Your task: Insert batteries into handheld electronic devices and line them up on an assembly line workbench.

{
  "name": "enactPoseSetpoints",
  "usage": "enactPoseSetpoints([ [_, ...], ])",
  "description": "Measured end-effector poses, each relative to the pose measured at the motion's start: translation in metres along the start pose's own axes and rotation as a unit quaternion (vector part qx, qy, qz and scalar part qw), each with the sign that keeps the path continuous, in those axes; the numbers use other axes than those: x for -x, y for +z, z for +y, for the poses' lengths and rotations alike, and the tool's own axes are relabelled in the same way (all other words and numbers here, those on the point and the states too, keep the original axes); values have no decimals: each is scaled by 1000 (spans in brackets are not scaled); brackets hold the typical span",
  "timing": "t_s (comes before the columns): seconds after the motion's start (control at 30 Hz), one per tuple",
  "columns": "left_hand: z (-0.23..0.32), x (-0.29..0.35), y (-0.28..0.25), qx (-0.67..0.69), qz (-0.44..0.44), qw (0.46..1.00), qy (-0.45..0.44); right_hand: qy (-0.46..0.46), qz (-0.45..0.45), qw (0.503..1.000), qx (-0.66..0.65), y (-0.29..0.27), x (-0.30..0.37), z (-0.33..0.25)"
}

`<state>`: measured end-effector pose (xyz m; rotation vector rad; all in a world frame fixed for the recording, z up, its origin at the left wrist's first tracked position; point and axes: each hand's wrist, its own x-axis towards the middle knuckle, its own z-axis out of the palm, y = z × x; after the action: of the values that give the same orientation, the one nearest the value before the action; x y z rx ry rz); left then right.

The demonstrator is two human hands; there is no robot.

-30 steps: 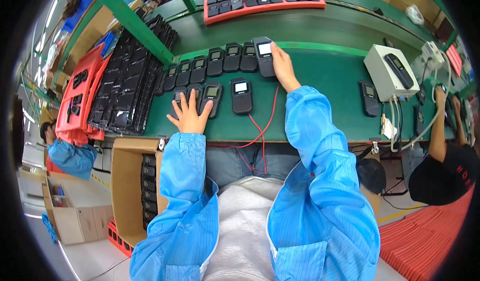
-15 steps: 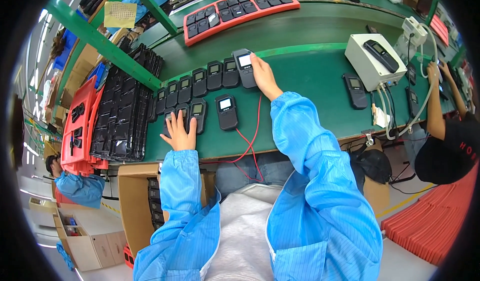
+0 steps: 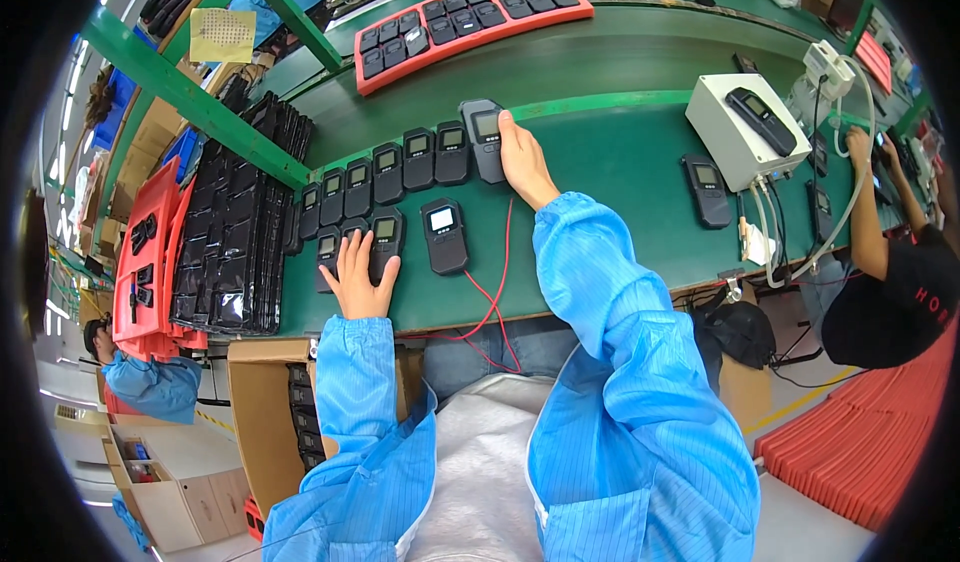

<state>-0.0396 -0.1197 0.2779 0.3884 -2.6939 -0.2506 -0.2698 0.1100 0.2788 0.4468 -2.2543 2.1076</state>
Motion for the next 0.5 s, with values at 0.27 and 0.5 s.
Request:
enactPoseSetpoints([
  [0.27, -2, 3, 2, -7, 13, 1000, 15, 117, 128, 980, -98, -43, -24, -2],
  [0.5, 3, 4, -1, 14, 8, 1000, 23, 201, 31, 979, -1, -88, -23, -7],
])
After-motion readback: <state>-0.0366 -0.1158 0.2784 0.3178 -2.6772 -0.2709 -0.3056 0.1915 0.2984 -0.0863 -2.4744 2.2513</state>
